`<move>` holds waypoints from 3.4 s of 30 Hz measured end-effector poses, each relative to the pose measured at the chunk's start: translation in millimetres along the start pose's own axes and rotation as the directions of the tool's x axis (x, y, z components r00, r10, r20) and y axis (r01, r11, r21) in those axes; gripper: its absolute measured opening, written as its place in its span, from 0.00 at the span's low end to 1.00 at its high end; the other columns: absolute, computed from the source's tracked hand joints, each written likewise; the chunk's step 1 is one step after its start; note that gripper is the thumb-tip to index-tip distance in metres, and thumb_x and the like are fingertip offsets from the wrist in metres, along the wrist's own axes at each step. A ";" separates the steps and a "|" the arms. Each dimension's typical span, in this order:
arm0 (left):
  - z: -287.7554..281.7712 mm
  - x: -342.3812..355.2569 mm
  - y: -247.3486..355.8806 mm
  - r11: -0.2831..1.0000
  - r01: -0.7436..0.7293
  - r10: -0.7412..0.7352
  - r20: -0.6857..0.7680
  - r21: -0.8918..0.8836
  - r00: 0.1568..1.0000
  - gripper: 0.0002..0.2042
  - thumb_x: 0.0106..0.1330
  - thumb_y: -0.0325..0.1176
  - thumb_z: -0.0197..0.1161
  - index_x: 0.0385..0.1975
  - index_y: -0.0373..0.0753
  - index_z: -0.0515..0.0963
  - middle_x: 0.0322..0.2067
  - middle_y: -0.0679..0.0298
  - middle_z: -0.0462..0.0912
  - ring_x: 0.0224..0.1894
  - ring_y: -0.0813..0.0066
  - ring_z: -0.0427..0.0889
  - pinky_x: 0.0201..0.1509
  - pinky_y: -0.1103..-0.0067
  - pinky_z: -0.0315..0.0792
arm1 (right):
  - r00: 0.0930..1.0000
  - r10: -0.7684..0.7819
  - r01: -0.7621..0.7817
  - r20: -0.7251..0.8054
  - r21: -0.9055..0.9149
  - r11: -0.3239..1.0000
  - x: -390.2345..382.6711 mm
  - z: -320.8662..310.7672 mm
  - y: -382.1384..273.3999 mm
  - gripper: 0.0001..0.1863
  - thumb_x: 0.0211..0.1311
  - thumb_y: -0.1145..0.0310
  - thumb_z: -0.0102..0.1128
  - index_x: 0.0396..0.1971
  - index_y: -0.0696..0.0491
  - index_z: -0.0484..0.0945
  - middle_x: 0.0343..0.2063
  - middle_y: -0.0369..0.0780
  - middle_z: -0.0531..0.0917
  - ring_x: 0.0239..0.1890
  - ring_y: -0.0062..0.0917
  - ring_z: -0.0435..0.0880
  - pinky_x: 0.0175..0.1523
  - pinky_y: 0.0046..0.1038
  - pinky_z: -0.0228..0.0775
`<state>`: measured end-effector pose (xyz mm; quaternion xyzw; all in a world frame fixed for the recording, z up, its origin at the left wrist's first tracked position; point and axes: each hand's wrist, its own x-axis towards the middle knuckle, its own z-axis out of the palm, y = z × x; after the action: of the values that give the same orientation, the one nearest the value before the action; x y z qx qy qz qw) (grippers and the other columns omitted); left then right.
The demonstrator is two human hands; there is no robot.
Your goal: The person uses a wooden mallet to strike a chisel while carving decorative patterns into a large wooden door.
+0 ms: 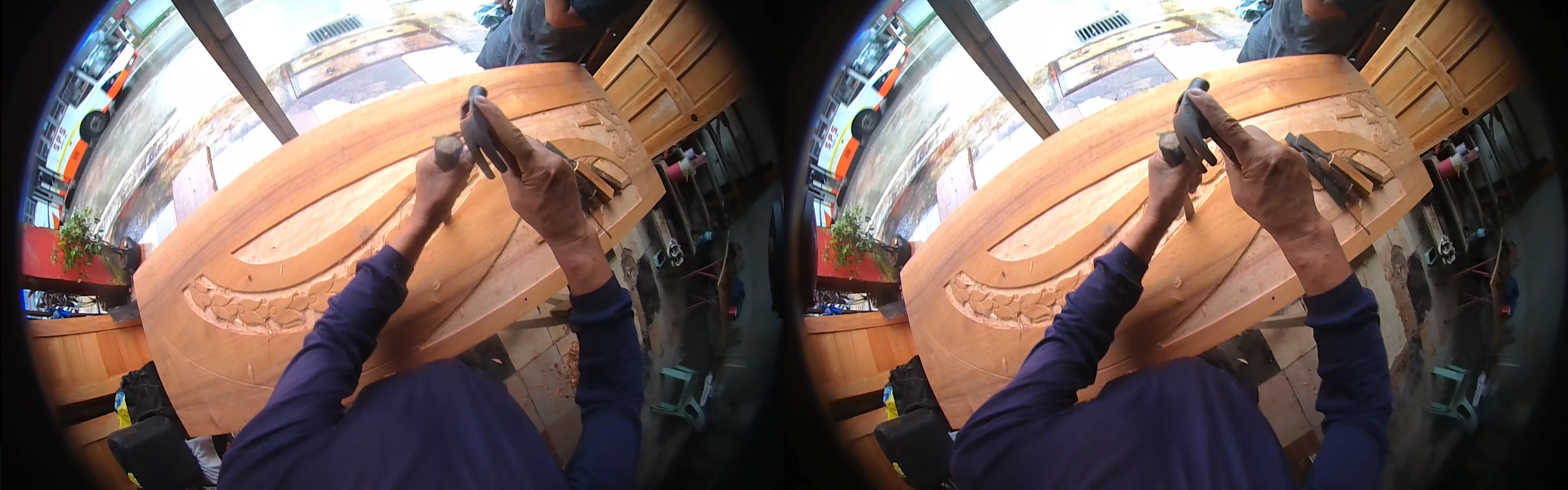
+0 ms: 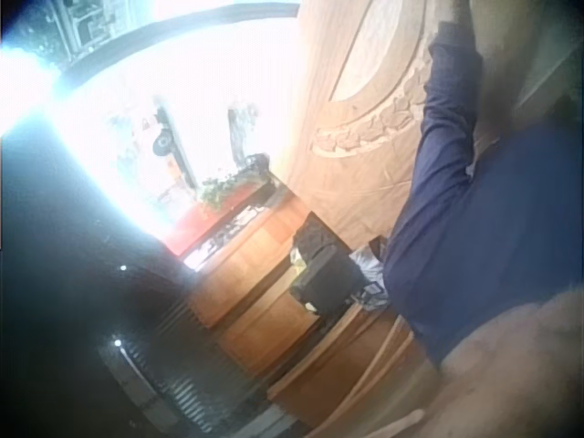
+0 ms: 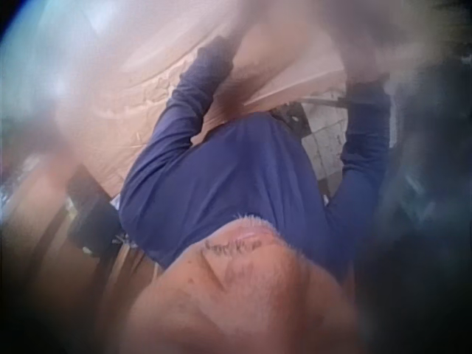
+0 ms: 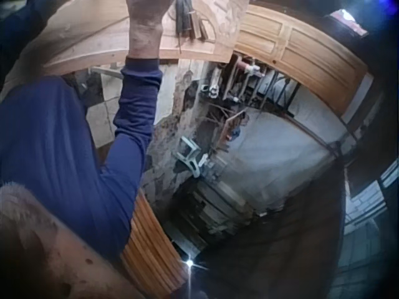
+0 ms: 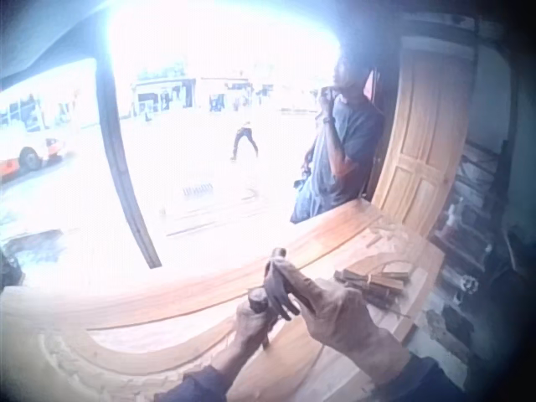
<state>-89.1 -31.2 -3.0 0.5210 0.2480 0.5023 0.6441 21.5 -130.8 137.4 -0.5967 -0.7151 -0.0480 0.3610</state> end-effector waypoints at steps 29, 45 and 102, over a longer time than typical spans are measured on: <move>-10.8 -12.3 17.7 0.966 0.200 -0.189 0.083 -0.161 0.978 0.13 0.68 0.32 0.68 0.23 0.43 0.71 0.15 0.76 0.64 0.12 0.87 0.59 0.15 0.82 0.52 | 0.879 0.128 -0.017 -0.459 0.237 0.971 21.9 -92.8 -7.8 0.13 0.71 0.67 0.65 0.51 0.53 0.82 0.29 0.31 0.78 0.29 0.14 0.72 0.36 0.22 0.66; -14.4 -13.8 2.1 0.998 0.039 -0.032 0.133 -0.054 0.991 0.13 0.66 0.37 0.71 0.34 0.39 0.73 0.20 0.73 0.70 0.17 0.86 0.65 0.19 0.83 0.57 | 0.906 0.161 0.004 0.391 -0.389 0.921 -6.2 -2.9 -26.7 0.36 0.62 0.79 0.63 0.70 0.38 0.70 0.47 0.48 0.86 0.38 0.43 0.88 0.42 0.36 0.81; -14.3 -20.7 -2.8 0.963 0.177 -0.178 0.013 -0.206 0.984 0.13 0.63 0.31 0.68 0.25 0.43 0.68 0.17 0.74 0.64 0.14 0.87 0.57 0.18 0.83 0.49 | 0.580 0.814 -0.585 -0.034 0.677 0.446 -220.6 76.1 50.2 0.41 0.71 0.75 0.56 0.78 0.52 0.47 0.72 0.38 0.66 0.27 0.12 0.72 0.25 0.15 0.68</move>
<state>-107.8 -43.8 -14.6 0.4259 0.2420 0.4670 0.7362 37.1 -259.2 -63.2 -0.6740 -0.2929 0.2302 0.6379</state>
